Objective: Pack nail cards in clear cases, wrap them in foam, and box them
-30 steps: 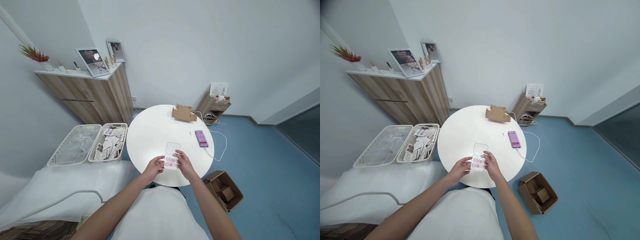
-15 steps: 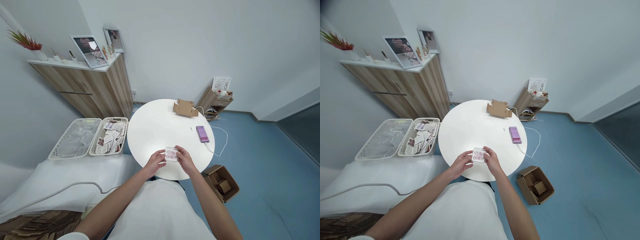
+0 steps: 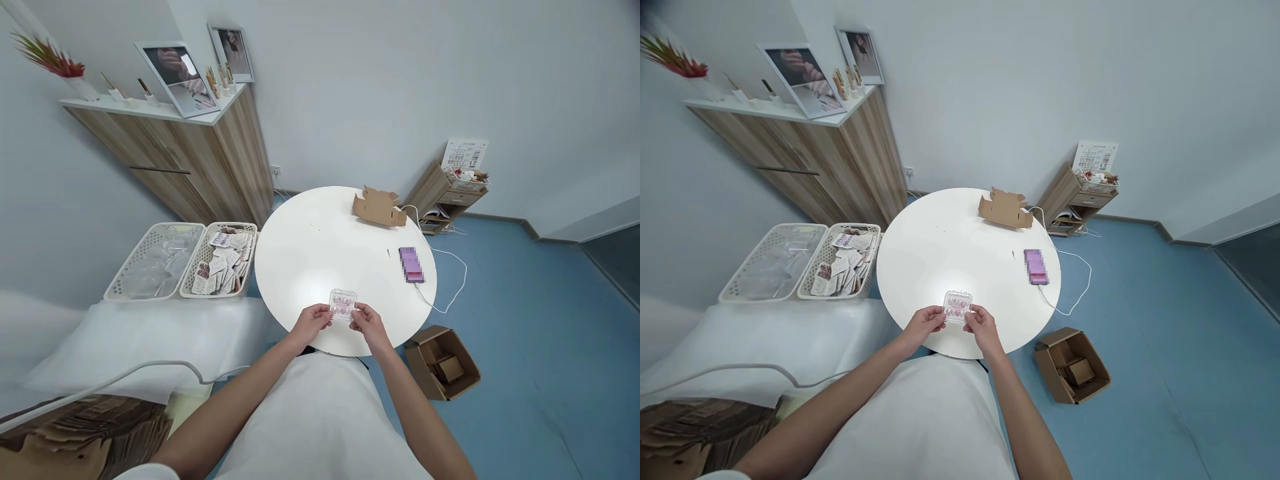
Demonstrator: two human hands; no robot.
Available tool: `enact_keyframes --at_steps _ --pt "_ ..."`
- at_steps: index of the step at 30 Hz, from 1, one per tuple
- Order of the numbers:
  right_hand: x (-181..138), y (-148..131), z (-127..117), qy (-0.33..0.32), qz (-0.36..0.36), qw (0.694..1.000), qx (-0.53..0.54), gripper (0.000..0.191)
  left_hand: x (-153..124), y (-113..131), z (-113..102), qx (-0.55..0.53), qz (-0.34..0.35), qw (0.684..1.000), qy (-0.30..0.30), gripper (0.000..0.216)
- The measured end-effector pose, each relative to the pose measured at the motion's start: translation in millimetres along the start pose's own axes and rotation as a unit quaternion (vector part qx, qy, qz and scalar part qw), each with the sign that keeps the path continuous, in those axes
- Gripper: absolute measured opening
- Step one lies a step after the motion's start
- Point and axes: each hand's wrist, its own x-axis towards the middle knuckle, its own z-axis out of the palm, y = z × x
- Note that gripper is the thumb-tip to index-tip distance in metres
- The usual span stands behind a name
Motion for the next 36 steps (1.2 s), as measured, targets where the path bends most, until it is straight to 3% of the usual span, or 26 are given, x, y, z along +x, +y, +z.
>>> enact_keyframes --at_steps 9,16,26,31,36 --pt "6 -13 -33 -0.008 -0.023 0.999 -0.022 0.041 12 2 28 0.028 0.024 0.997 0.066 0.036" --pt "21 -6 -59 -0.020 -0.017 0.997 -0.069 0.058 21 -9 54 0.028 0.016 0.993 0.113 0.045" --pt "32 -2 -78 -0.039 -0.050 0.992 -0.107 0.060 27 -10 84 0.157 0.074 0.974 0.149 0.040" --pt "41 -1 -69 -0.082 -0.054 0.986 -0.136 0.057 27 -18 82 0.128 0.049 0.967 0.212 0.048" --pt "52 5 -49 -0.128 -0.035 0.980 -0.146 0.061 25 -27 59 0.111 0.036 0.961 0.249 0.046"
